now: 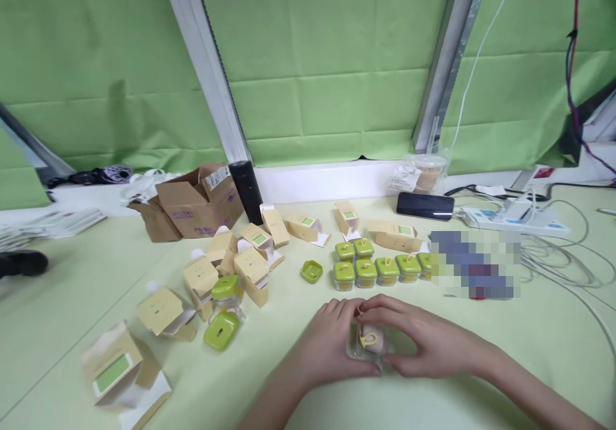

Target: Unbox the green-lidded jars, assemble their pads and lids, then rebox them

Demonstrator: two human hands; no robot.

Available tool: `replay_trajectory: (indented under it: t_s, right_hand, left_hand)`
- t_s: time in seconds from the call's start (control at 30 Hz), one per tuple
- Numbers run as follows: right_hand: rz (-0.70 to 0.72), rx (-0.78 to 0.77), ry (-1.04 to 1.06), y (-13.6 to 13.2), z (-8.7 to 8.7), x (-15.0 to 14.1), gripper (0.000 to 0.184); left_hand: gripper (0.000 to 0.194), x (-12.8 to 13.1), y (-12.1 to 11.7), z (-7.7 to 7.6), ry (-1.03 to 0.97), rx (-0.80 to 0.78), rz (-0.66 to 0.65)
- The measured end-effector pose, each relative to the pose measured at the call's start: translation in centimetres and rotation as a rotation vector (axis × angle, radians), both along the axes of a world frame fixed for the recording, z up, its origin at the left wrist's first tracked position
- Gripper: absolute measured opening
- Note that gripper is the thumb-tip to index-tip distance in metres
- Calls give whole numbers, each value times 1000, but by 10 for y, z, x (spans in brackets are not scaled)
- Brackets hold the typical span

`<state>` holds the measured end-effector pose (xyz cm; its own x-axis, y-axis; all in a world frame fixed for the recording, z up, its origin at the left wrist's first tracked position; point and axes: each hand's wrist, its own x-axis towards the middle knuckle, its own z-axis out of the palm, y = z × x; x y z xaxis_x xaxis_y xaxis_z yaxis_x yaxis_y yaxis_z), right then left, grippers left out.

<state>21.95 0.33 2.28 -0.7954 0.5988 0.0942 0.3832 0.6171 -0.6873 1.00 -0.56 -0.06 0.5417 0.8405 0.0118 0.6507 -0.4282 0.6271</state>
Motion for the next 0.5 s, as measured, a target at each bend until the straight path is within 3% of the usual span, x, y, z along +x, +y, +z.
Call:
replay_trajectory:
  t_s: [0.07,0.13,0.43,0.5]
  right_hand:
    - [-33,-20,48,-1,-1,3,34]
    - [-68,-35,86,-2,-4,4,21]
    - [-251,-293,289,-7,-23,-9,4]
    - [-285,-313,334,-8,-25,-10,8]
  left_hand:
    - [61,2,1,0,-18,-45,-10]
    - [55,3,1,0,-48,-81,11]
    - [49,6,0,-2,-94,-114,127]
    - [50,7,-1,-2,-148,-105,148]
